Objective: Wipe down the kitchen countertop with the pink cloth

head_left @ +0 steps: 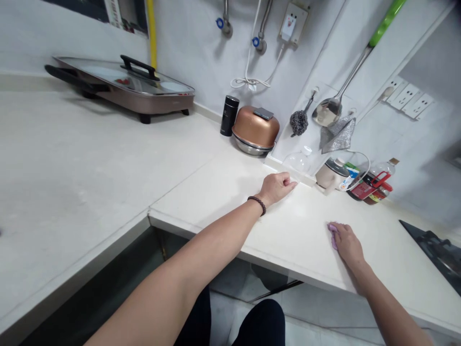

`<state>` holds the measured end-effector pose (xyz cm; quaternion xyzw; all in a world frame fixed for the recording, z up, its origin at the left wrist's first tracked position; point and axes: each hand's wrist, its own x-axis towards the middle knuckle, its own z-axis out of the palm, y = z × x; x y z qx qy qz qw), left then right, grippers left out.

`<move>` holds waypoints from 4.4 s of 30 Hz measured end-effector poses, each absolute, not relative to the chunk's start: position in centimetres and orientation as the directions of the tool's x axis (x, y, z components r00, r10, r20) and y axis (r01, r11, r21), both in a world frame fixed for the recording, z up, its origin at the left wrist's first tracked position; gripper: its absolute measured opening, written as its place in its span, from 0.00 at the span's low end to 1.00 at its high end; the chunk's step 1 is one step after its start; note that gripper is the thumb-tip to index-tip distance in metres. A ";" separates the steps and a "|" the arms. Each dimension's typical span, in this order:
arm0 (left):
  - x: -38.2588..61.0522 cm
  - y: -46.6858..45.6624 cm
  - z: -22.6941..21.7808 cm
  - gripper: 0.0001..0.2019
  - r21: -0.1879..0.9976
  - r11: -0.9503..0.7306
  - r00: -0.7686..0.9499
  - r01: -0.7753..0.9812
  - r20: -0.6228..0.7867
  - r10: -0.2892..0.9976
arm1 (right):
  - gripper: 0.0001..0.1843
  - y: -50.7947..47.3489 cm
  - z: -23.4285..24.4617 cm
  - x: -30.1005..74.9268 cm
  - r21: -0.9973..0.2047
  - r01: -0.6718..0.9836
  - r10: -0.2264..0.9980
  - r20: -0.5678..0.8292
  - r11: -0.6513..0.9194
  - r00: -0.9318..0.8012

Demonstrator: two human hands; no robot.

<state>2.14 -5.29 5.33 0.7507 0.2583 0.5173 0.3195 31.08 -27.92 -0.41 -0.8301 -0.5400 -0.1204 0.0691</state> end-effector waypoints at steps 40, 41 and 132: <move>2.5 -4.8 5.2 0.19 0.750 -0.653 0.264 0.103 0.612 0.745 | 0.23 -24.1 1.5 33.5 0.041 0.681 0.680 0.133 -0.731 0.721; 2.4 -4.8 5.3 0.20 0.756 -0.646 0.257 0.107 0.607 0.752 | 0.22 -24.1 1.5 33.4 0.039 0.689 0.687 0.138 -0.724 0.714; 3.3 -5.9 5.0 0.14 0.832 -0.339 0.470 -0.439 0.534 0.703 | 0.22 -17.8 0.8 27.7 -0.961 0.118 0.347 0.202 0.250 0.916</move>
